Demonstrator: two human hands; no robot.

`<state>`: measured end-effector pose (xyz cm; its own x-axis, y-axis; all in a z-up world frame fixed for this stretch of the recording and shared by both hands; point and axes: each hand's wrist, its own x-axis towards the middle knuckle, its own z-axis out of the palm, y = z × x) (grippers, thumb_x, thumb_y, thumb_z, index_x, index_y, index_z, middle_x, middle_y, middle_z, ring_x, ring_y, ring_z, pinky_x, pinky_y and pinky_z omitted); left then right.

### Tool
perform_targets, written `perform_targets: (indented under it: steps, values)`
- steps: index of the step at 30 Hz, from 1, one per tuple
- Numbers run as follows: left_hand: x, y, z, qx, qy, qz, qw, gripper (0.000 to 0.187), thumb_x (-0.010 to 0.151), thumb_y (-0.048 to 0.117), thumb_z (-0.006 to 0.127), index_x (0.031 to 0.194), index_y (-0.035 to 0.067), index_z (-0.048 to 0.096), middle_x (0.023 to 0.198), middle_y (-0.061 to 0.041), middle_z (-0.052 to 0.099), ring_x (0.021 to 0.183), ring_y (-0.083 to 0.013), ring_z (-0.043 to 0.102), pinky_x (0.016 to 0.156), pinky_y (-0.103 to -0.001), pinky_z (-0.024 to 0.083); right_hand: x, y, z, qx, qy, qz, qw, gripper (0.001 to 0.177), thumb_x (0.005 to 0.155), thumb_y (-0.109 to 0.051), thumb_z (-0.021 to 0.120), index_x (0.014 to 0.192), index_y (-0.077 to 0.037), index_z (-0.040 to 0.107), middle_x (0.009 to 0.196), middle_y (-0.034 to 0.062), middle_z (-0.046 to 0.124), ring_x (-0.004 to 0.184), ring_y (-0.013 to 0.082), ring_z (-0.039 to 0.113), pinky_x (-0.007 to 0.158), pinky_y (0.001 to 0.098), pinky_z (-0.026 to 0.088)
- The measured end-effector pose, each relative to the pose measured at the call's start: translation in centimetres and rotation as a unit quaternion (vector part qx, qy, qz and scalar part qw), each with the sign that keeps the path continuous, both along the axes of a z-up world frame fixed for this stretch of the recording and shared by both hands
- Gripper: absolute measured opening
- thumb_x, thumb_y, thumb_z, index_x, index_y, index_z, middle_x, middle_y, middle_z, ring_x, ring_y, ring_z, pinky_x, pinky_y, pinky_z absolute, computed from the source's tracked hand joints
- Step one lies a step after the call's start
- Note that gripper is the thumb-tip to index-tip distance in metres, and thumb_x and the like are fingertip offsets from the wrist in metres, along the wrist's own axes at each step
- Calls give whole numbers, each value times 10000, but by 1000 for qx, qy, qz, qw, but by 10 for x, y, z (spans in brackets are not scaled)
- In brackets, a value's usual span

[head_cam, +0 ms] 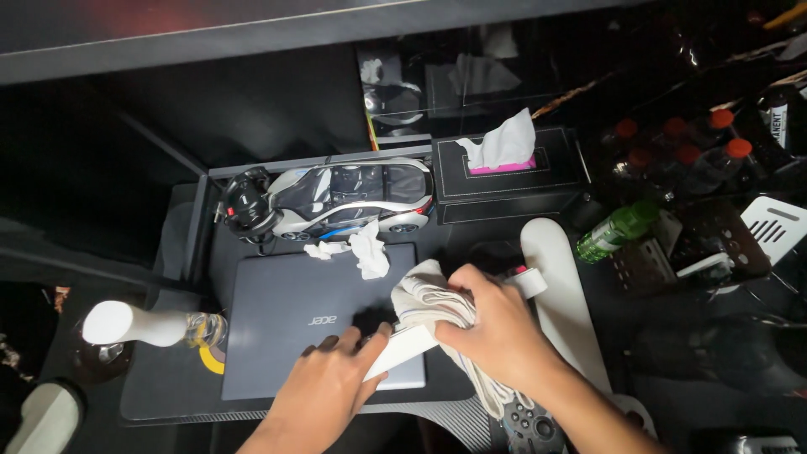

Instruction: Cleaning a mechanical keyboard using a cleaning spray and a cloth.

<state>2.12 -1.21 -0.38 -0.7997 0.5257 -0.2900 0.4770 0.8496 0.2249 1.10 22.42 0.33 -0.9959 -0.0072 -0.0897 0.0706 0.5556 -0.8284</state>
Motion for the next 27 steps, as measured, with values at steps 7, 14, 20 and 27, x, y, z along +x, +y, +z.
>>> perform_targets:
  steps: [7, 14, 20, 27]
  values:
    - [-2, -3, -5, -4, 10, -11, 1000, 543, 937, 300, 677, 1416, 134, 483, 1118, -165, 620, 839, -347, 712, 689, -442, 595, -5, -14, -6, 82, 16, 51, 995, 492, 667, -229, 836, 1047, -47, 580, 1055, 154, 715, 989, 373, 677, 855, 432, 524]
    - [2, -3, -7, 26, 34, -7, 999, 574, 919, 288, 690, 1422, 113, 476, 1117, -173, 638, 828, -343, 716, 679, -439, 595, -18, -20, -12, 162, -11, 44, 986, 600, 674, -252, 867, 1121, -55, 519, 1122, 173, 665, 1062, 415, 634, 909, 498, 474]
    - [6, -1, -9, 31, 51, -6, 998, 573, 906, 296, 705, 1402, 103, 493, 1113, -161, 650, 844, -339, 716, 675, -441, 593, -22, -21, -9, 160, -17, 63, 985, 593, 672, -283, 859, 1109, -69, 520, 1098, 178, 684, 1069, 405, 647, 884, 491, 508]
    - [12, 4, -13, 18, 77, -4, 997, 553, 902, 274, 702, 1396, 115, 510, 1111, -139, 643, 910, -316, 718, 665, -441, 589, -24, -24, -3, 217, -38, 69, 973, 614, 672, -300, 872, 1119, -80, 513, 1104, 180, 689, 1046, 415, 654, 898, 504, 498]
